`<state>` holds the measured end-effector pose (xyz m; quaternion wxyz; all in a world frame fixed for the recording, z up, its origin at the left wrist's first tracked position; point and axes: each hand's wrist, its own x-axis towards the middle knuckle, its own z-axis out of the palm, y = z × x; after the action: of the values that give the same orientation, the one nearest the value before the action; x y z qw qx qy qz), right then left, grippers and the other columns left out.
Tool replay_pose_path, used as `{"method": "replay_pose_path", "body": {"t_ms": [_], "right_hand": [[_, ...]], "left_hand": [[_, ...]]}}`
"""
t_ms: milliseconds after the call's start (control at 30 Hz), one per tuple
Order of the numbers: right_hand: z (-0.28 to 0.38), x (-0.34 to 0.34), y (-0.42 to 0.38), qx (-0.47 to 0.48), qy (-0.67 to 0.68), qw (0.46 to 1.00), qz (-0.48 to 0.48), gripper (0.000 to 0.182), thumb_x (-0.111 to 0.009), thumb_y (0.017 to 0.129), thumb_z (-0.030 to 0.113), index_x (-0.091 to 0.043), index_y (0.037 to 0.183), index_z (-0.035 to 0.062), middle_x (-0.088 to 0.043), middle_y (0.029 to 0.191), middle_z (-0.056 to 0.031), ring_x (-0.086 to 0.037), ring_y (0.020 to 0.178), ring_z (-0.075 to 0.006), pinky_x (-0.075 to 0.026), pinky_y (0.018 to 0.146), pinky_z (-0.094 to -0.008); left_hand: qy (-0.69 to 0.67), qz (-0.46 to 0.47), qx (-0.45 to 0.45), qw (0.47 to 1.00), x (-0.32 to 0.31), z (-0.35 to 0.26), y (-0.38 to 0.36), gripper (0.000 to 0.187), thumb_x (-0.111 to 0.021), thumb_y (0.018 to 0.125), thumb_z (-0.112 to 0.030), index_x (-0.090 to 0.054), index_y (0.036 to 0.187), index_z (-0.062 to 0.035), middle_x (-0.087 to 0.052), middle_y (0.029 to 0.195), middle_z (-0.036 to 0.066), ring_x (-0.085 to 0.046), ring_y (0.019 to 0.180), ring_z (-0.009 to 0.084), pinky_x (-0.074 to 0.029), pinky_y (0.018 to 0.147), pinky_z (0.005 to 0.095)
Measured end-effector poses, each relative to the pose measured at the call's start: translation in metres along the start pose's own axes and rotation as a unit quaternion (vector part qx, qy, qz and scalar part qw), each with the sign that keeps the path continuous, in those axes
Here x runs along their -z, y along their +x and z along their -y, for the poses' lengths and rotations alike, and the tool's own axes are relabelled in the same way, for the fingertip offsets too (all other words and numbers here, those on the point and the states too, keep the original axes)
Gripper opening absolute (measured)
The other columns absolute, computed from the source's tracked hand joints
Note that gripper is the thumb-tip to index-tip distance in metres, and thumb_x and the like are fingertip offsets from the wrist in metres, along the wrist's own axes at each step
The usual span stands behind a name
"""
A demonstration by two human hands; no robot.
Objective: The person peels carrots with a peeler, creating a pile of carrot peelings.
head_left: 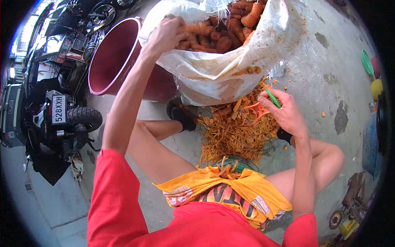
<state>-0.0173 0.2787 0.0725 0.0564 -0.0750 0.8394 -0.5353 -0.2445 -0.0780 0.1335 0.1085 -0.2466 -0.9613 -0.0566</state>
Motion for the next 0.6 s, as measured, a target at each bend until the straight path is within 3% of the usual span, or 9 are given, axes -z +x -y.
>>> {"method": "replay_pose_path", "body": {"t_ms": [33, 100, 167, 200, 233, 367, 400, 500, 600], "right_hand": [[0.005, 0.003, 0.000, -0.003, -0.002, 1.000, 0.005, 0.036, -0.072, 0.098, 0.034, -0.068, 0.102, -0.0013, -0.063, 0.080, -0.0160, -0.056, 0.070, -0.0220, -0.048, 0.069, -0.0369], [0.010, 0.002, 0.003, -0.002, 0.001, 1.000, 0.007, 0.036, -0.072, 0.098, 0.034, -0.068, 0.101, -0.0013, -0.062, 0.080, -0.0156, -0.057, 0.071, -0.0203, -0.048, 0.069, -0.0369], [0.011, -0.003, 0.000, 0.030, 0.006, 1.000, -0.002, 0.034, -0.072, 0.098, 0.033, -0.069, 0.099, -0.0009, -0.061, 0.079, -0.0149, -0.056, 0.070, -0.0221, -0.047, 0.068, -0.0372], [0.012, -0.007, -0.001, 0.023, 0.005, 1.000, -0.006, 0.034, -0.072, 0.098, 0.033, -0.069, 0.099, -0.0009, -0.061, 0.079, -0.0149, -0.056, 0.070, -0.0221, -0.047, 0.068, -0.0372], [0.014, -0.011, 0.000, 0.049, -0.008, 0.999, 0.005, 0.033, -0.072, 0.098, 0.032, -0.069, 0.098, -0.0008, -0.061, 0.079, -0.0150, -0.057, 0.070, -0.0235, -0.047, 0.068, -0.0375], [0.005, -0.023, 0.005, 0.106, -0.044, 0.993, 0.005, 0.031, -0.071, 0.098, 0.030, -0.068, 0.095, -0.0006, -0.063, 0.081, -0.0170, -0.062, 0.071, -0.0312, -0.048, 0.067, -0.0405], [-0.002, -0.026, 0.006, 0.090, -0.055, 0.994, 0.002, 0.031, -0.071, 0.098, 0.030, -0.068, 0.095, -0.0006, -0.063, 0.081, -0.0170, -0.062, 0.071, -0.0312, -0.048, 0.067, -0.0405], [-0.021, -0.032, 0.001, 0.128, -0.063, 0.990, -0.016, 0.031, -0.069, 0.099, 0.031, -0.068, 0.095, 0.0003, -0.064, 0.080, -0.0198, -0.063, 0.074, -0.0376, -0.049, 0.067, -0.0434], [-0.033, -0.036, -0.001, 0.130, -0.076, 0.988, 0.017, 0.030, -0.068, 0.098, 0.031, -0.067, 0.094, 0.0015, -0.063, 0.078, -0.0222, -0.062, 0.076, -0.0421, -0.049, 0.067, -0.0455]], "left_hand": [[0.004, 0.000, -0.003, 1.000, 0.022, -0.015, -0.011, 0.037, -0.080, 0.089, -0.026, -0.069, 0.118, -0.0071, -0.070, 0.107, 0.015, -0.070, 0.097, 0.0323, -0.056, 0.084, 0.0411], [-0.217, 0.010, 0.084, 0.973, 0.066, -0.046, -0.038, 0.034, -0.078, 0.091, -0.021, -0.066, 0.120, -0.0074, -0.066, 0.114, 0.011, -0.066, 0.101, 0.0220, -0.053, 0.086, 0.0340], [-0.279, 0.000, 0.085, 0.956, 0.079, -0.076, -0.071, 0.039, -0.077, 0.092, -0.019, -0.063, 0.126, -0.0063, -0.064, 0.118, 0.009, -0.063, 0.105, 0.0186, -0.052, 0.087, 0.0321], [-0.348, -0.011, 0.088, 0.933, 0.077, -0.094, -0.086, 0.044, -0.076, 0.092, -0.016, -0.059, 0.131, -0.0052, -0.062, 0.121, 0.007, -0.060, 0.109, 0.0152, -0.051, 0.088, 0.0302], [-0.431, 0.007, 0.098, 0.897, 0.065, -0.111, -0.101, 0.053, -0.070, 0.095, -0.024, -0.050, 0.135, 0.0040, -0.064, 0.116, 0.011, -0.061, 0.104, 0.0159, -0.051, 0.089, 0.0341], [-0.546, 0.062, 0.154, 0.821, -0.001, -0.171, -0.141, 0.056, -0.059, 0.105, -0.030, -0.044, 0.145, 0.0061, -0.060, 0.125, 0.014, -0.054, 0.115, 0.0179, -0.043, 0.105, 0.0329], [-0.578, 0.078, 0.171, 0.794, -0.021, -0.181, -0.147, 0.056, -0.060, 0.105, -0.033, -0.046, 0.142, 0.0075, -0.061, 0.124, 0.015, -0.054, 0.114, 0.0169, -0.044, 0.103, 0.0325], [-0.455, 0.134, 0.148, 0.868, -0.037, -0.195, -0.159, 0.048, -0.069, 0.099, -0.035, -0.063, 0.126, 0.0039, -0.064, 0.105, 0.017, -0.063, 0.093, 0.0253, -0.051, 0.085, 0.0369], [-0.398, 0.082, 0.103, 0.908, -0.045, -0.199, -0.168, 0.042, -0.075, 0.095, -0.033, -0.068, 0.115, 0.0033, -0.064, 0.092, 0.014, -0.062, 0.083, 0.0212, -0.050, 0.076, 0.0360]]}}
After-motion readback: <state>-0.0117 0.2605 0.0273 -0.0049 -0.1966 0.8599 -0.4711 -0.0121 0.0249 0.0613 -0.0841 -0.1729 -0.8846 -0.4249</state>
